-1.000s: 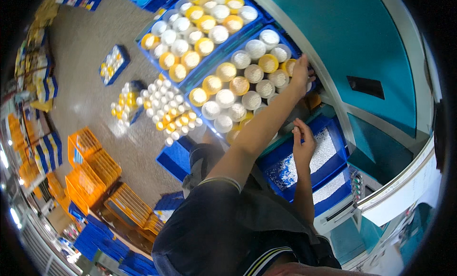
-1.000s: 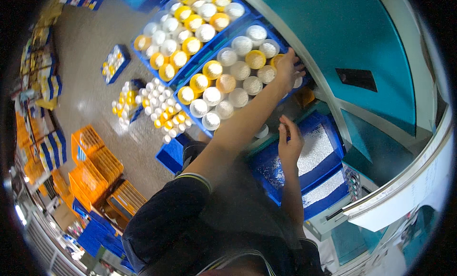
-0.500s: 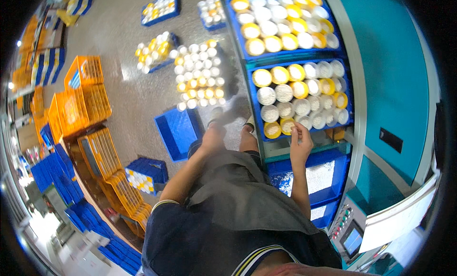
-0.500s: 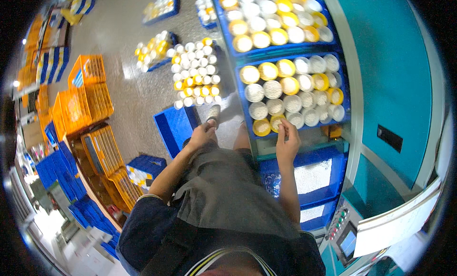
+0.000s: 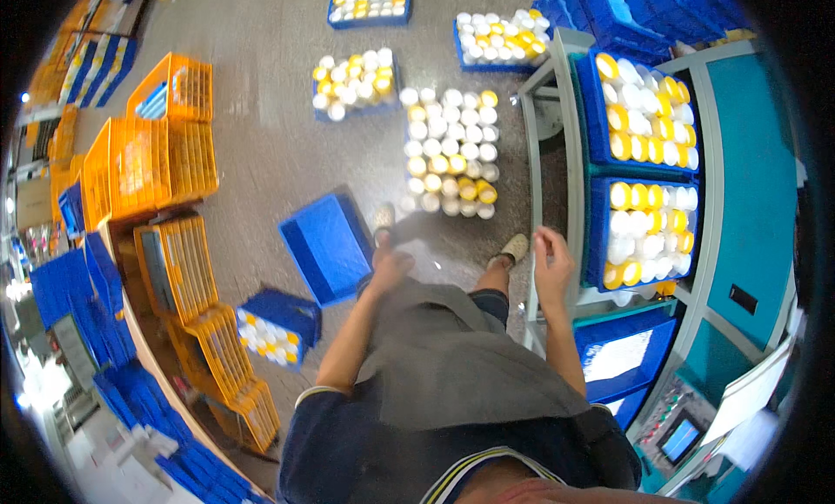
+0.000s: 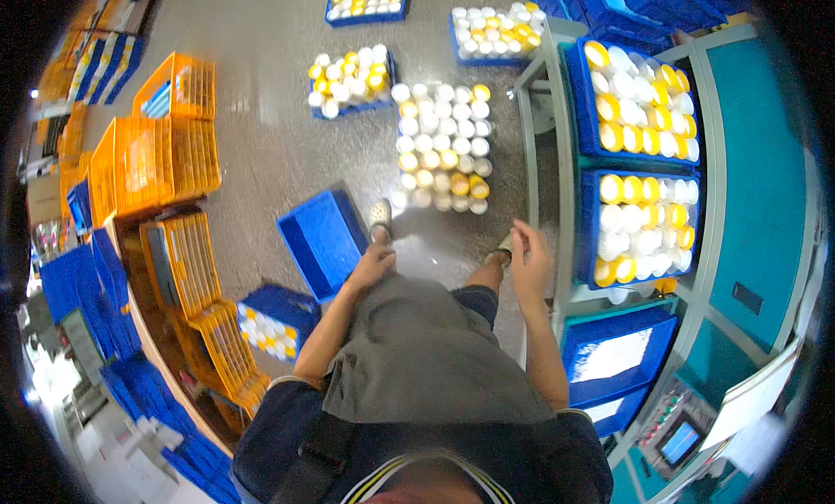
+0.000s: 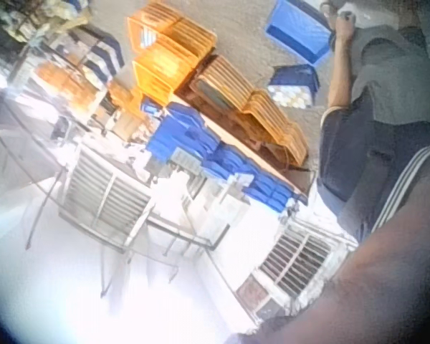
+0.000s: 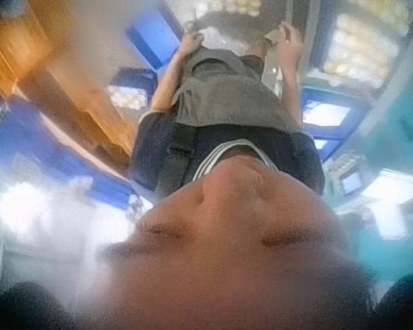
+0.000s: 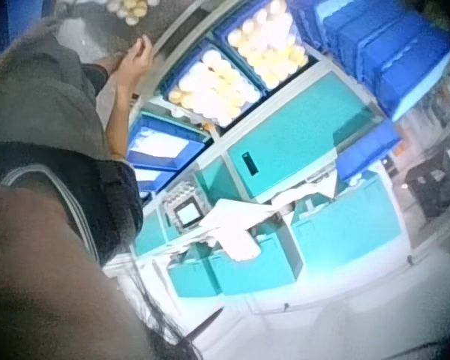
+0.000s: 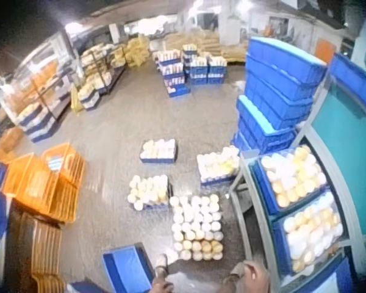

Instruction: The person operates a control panel with a red pen, then moves to the floor to sort white pellets from yellow-lidded containers into clear containers. They repeatedly pick up containers, pour pellets, and place them back into blue trays.

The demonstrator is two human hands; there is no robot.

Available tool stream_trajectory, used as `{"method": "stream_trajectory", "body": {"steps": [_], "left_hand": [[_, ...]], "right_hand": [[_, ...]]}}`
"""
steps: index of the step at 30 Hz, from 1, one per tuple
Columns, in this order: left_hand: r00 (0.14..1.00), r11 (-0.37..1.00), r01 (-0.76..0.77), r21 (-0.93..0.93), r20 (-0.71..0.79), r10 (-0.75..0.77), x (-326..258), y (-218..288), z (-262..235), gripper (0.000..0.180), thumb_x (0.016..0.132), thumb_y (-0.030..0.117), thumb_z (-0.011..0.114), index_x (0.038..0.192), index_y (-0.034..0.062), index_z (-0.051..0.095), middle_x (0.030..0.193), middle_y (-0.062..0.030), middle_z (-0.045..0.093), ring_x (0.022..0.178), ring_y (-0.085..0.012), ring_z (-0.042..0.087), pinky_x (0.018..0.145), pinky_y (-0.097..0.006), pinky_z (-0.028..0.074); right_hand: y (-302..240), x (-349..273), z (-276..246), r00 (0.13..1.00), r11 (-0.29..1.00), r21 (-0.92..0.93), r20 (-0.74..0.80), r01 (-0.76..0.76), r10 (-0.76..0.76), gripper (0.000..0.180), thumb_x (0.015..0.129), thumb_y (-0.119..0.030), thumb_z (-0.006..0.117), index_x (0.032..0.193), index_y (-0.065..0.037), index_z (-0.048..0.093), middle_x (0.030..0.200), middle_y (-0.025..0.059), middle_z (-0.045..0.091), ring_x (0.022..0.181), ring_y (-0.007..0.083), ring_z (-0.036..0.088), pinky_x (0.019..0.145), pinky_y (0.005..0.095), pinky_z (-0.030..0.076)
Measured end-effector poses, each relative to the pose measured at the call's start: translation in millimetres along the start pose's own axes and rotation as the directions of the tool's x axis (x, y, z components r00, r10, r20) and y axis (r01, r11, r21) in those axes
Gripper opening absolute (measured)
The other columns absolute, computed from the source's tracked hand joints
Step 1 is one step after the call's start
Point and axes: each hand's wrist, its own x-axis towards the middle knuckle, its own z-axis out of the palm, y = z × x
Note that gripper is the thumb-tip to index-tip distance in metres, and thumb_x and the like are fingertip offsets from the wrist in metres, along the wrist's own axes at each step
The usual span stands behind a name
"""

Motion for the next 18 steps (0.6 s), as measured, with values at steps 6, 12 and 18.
{"method": "stream_trajectory", "body": {"steps": [6,12,18], "left_hand": [[0.901,0.81,0.185,-0.557,-0.233,-0.366,3,-131,-129,0.035,0.096,0.023,0.067,0.115,-0.0069,0.068,0.098,-0.0148,0.075,0.09,-0.0219,0.071,0.083,-0.034,0.055],[0.645,0.657,0.327,-0.679,-0.347,-0.681,-59,-295,-117,0.035,0.089,0.032,0.07,0.112,0.0051,0.075,0.1,-0.0142,0.077,0.089,-0.0303,0.073,0.083,-0.041,0.056],[0.675,0.734,0.659,-0.167,-0.3,-0.674,-140,-389,65,0.033,0.095,0.035,0.06,0.104,0.0077,0.076,0.106,-0.0142,0.075,0.098,-0.0297,0.071,0.088,-0.045,0.056]], "right_hand": [[-90,-30,125,0.976,0.989,-0.008,0.162,-0.15,0.149,0.033,0.095,-0.008,0.065,0.128,-0.003,0.064,0.115,0.0139,0.069,0.097,0.0243,0.069,0.08,0.0345,0.055],[-121,-18,171,0.93,0.986,-0.165,0.361,-0.014,0.073,0.047,0.09,-0.007,0.071,0.135,-0.002,0.058,0.125,0.0172,0.063,0.096,0.0262,0.065,0.081,0.0357,0.055],[-115,12,191,0.843,0.919,-0.319,0.537,0.23,-0.024,0.054,0.092,-0.011,0.07,0.141,0.002,0.051,0.129,0.0221,0.058,0.103,0.0311,0.064,0.094,0.0414,0.051]]}}
